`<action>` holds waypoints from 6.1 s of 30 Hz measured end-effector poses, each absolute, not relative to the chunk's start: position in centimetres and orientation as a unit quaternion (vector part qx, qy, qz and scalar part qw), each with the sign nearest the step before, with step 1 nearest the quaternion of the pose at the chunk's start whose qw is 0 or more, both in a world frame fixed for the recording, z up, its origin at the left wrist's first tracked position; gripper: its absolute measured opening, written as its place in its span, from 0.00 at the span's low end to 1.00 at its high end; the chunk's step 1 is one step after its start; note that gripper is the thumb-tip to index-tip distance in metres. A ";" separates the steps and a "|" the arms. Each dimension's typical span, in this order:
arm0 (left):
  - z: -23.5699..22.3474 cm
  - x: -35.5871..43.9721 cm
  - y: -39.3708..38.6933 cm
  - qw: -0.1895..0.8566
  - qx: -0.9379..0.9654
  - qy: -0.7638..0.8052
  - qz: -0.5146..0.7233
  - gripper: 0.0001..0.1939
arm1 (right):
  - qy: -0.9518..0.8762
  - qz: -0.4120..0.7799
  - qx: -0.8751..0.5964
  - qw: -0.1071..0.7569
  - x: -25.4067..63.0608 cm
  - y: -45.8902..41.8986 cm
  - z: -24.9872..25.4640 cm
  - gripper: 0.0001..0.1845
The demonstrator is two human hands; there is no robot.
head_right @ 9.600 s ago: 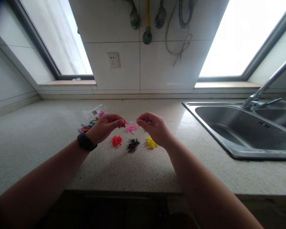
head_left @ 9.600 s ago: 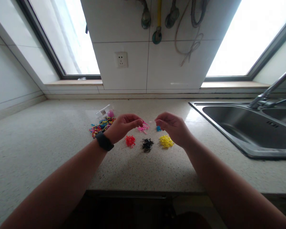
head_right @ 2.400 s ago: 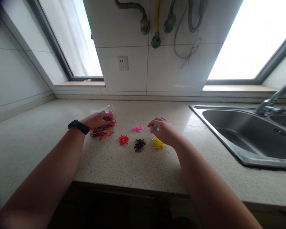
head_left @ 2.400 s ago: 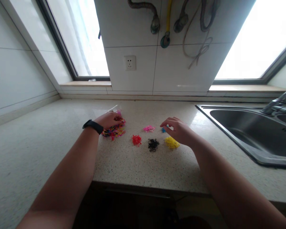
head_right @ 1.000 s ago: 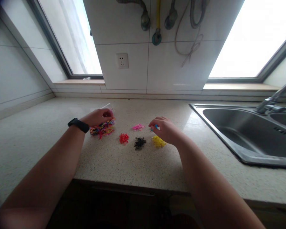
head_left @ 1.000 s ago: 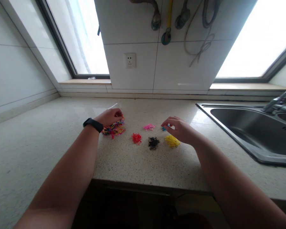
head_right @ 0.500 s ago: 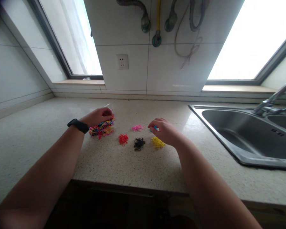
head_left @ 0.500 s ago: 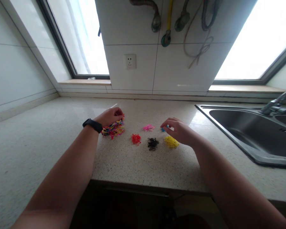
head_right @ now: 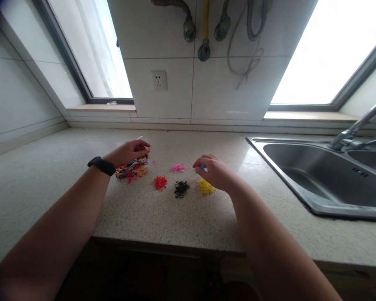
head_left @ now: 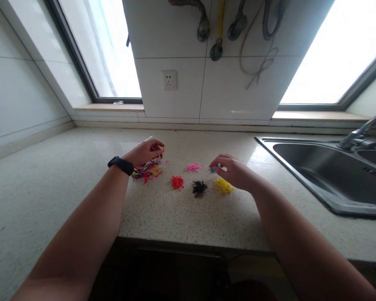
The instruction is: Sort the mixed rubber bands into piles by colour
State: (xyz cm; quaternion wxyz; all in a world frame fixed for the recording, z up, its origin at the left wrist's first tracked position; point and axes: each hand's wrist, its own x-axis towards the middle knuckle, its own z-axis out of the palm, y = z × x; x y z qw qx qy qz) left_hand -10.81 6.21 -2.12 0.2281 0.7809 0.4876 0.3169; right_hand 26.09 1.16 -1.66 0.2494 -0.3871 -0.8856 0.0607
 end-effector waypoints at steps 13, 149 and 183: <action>-2.0 -9.7 6.0 0.321 0.745 0.468 0.350 0.15 | -0.887 0.059 -0.380 0.256 26.0 1.2 -1.8 0.09; -1.0 0.5 0.5 0.531 0.587 0.314 0.524 0.07 | -0.891 0.136 -0.328 0.283 23.6 -0.8 -0.9 0.04; -1.6 1.4 0.3 0.516 0.633 0.324 0.477 0.07 | -0.812 0.105 -0.346 0.458 21.8 -1.3 -0.8 0.02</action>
